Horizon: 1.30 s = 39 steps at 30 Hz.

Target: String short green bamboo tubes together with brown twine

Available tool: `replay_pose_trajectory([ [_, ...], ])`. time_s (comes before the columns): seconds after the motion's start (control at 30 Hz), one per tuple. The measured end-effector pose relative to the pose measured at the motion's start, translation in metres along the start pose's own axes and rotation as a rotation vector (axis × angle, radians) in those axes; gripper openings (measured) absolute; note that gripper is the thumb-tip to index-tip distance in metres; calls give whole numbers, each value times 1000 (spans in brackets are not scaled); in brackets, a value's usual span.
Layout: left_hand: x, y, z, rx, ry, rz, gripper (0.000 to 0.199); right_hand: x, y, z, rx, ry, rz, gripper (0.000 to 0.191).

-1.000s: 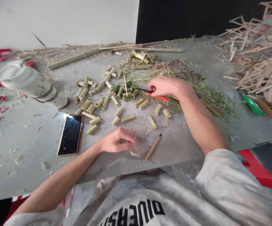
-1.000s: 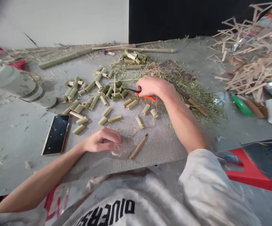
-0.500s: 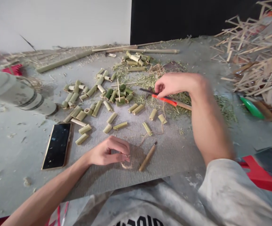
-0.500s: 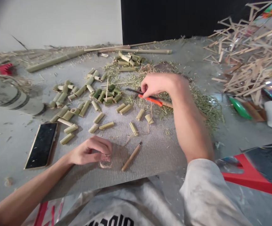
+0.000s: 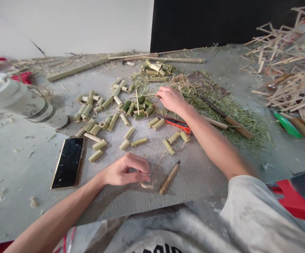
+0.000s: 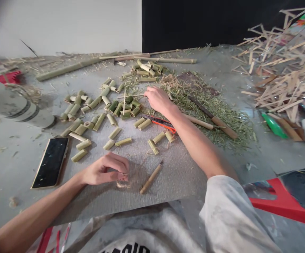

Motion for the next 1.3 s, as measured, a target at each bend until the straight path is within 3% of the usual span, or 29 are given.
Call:
replay_pose_trajectory([
  [0.2,0,-1,-2,30,33,-7,31,4,-1,-2,69,69,15,26],
  [0.57,-4,0,-4,43,81,-39,32,3,6,-11,53,-28,46,36],
  [0.83,-13,3,-15,162,278,-235,37,15,-4,-25,238,-255,126,5],
  [0.97,-14,3,-19,197,253,-257,41,12,-2,-39,301,-312,214,8],
  [1.17,-17,2,-12,131,203,-220,43,-9,19,-69,316,-154,189,23],
  [1.3,-14,-1,-7,79,118,-130,40,-21,39,-77,316,-287,217,23],
])
Point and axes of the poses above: each hand's wrist, its own y-axis away from the middle knuckle, its own z-axis out of the palm, x = y × z, the point moved 4 cm from there along -y, towards the middle knuckle, and after that the axes turned 11 degrees about x, right-handed, at the moved point
